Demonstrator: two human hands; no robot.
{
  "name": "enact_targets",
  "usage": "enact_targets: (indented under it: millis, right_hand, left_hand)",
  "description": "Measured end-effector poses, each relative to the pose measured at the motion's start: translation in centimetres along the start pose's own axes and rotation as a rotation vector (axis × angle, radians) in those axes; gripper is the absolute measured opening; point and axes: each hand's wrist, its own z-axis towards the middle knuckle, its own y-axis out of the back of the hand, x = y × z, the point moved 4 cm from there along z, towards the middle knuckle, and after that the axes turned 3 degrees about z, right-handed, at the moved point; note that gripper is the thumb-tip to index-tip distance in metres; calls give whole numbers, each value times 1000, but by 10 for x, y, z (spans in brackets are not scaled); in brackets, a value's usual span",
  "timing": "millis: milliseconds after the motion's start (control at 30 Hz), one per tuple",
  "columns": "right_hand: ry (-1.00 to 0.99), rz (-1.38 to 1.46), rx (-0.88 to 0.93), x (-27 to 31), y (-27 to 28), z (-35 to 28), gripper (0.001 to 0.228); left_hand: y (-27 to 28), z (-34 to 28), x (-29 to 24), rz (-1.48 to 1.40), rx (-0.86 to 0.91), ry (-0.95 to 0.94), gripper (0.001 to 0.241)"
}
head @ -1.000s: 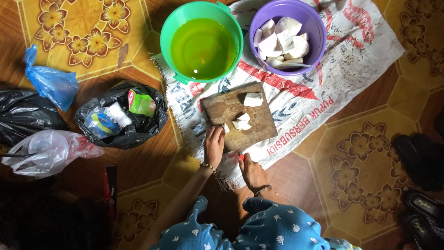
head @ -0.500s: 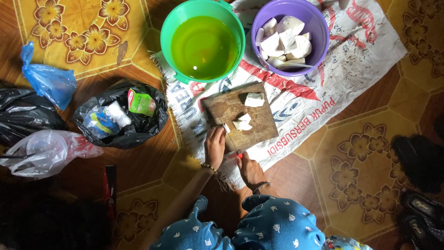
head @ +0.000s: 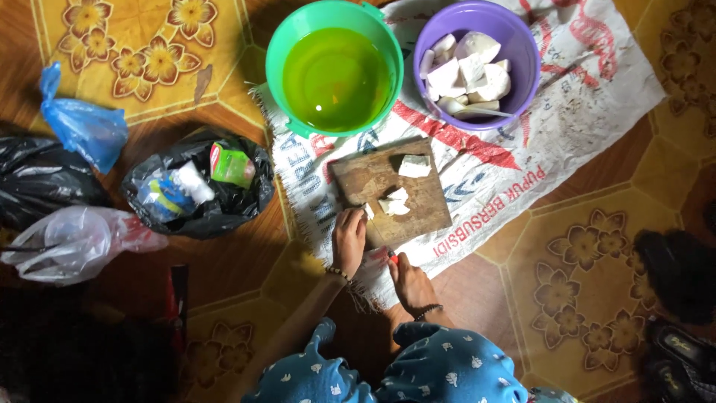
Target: A person is shown sitting on the floor, using a knife to cut white root vegetables into smaller pieces on a wooden cutting board.
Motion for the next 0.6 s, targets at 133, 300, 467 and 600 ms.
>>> enact_targets:
  millis: [133, 300, 467, 600]
  right_hand:
    - [9, 38, 26, -12, -13, 11, 45]
    - [-1, 67, 6, -13, -14, 17, 47]
    - [-4, 30, -6, -11, -21, 33, 46]
    - [-11, -50, 0, -25, -34, 47, 46]
  left_hand:
    - [-5, -1, 3, -2, 33, 11, 13]
    - [-8, -3, 6, 11, 33, 14, 16]
    - [-4, -1, 5, 17, 32, 27, 13]
    - [-4, -2, 3, 20, 29, 26, 11]
